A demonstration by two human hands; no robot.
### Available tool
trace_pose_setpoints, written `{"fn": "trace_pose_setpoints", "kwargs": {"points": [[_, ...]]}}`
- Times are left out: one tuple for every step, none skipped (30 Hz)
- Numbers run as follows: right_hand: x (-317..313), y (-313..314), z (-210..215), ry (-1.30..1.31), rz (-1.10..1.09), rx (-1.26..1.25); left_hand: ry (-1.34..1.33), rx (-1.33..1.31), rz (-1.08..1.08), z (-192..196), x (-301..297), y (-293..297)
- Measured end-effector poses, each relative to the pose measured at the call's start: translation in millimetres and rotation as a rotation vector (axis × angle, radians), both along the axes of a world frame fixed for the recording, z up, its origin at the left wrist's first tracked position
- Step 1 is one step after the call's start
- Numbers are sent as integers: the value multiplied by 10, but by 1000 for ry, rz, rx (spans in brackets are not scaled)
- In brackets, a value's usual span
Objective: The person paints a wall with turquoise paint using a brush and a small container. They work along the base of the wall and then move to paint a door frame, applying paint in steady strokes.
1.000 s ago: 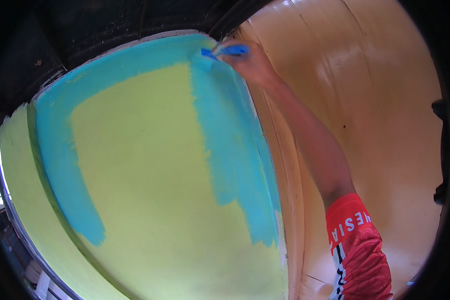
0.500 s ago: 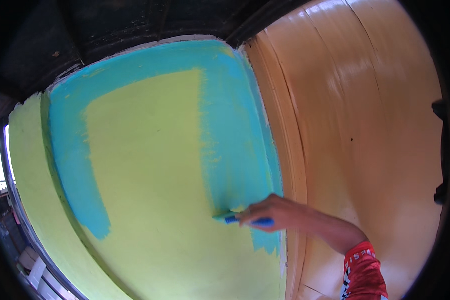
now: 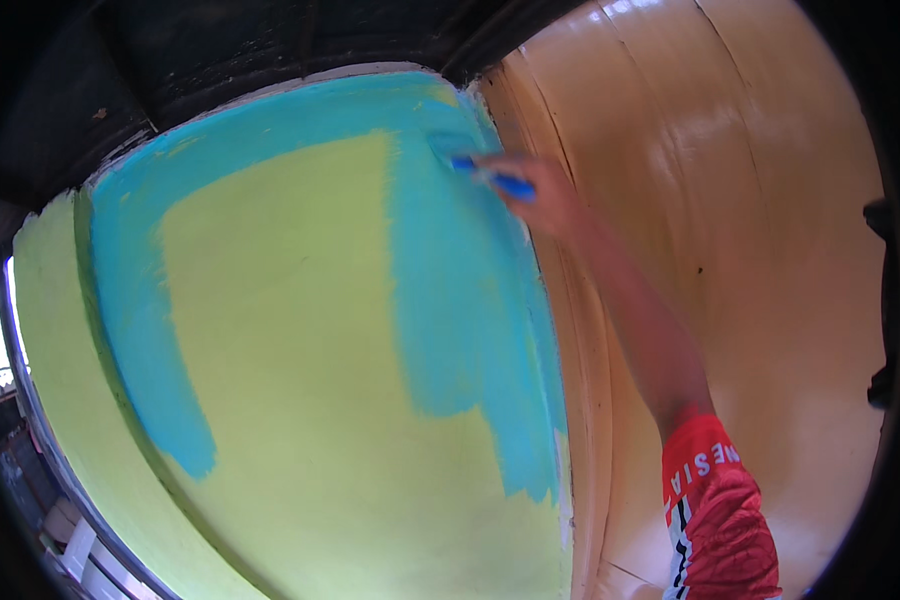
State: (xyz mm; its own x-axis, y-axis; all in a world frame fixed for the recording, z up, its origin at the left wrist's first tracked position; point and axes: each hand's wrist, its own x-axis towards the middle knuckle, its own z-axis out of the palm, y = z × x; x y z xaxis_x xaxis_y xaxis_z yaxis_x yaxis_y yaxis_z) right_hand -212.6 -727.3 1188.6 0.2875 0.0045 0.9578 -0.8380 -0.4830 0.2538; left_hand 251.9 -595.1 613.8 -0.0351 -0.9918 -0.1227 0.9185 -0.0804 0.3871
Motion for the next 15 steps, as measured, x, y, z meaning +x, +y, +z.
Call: {"fn": "trace_pose_setpoints", "kwargs": {"points": [[-21,9,-342,44,16,-7,-15,13,-4,-24,-21,40],[-37,59,-738,-11,34,64,-16,27,-17,-8,-24,70],[0,164,-1166,-65,109,152,9,38,-46,20,-16,95],[21,308,-1560,-46,50,198,72,46,-75,99,14,131],[125,380,-1926,-72,101,222,135,57,-103,190,39,158],[182,536,-2218,-141,100,432,193,67,-131,302,67,182],[193,680,-2380,-183,114,592,105,143,-66,403,21,160],[188,754,-2419,-203,124,687,15,218,0,497,-22,128],[204,816,-2395,-226,133,783,-78,294,64,579,-62,101],[217,856,-2286,-245,145,865,-153,248,85,639,-102,84],[241,834,-2102,-214,188,864,-228,201,102,676,-123,80],[278,770,-1851,-173,226,843,-302,157,122,696,-142,71],[342,699,-1589,-164,165,835,-268,145,109,696,-136,94],[420,623,-1302,-150,100,823,-224,171,95,684,-125,115],[491,561,-989,-141,80,802,-197,196,89,669,-104,136]]}}
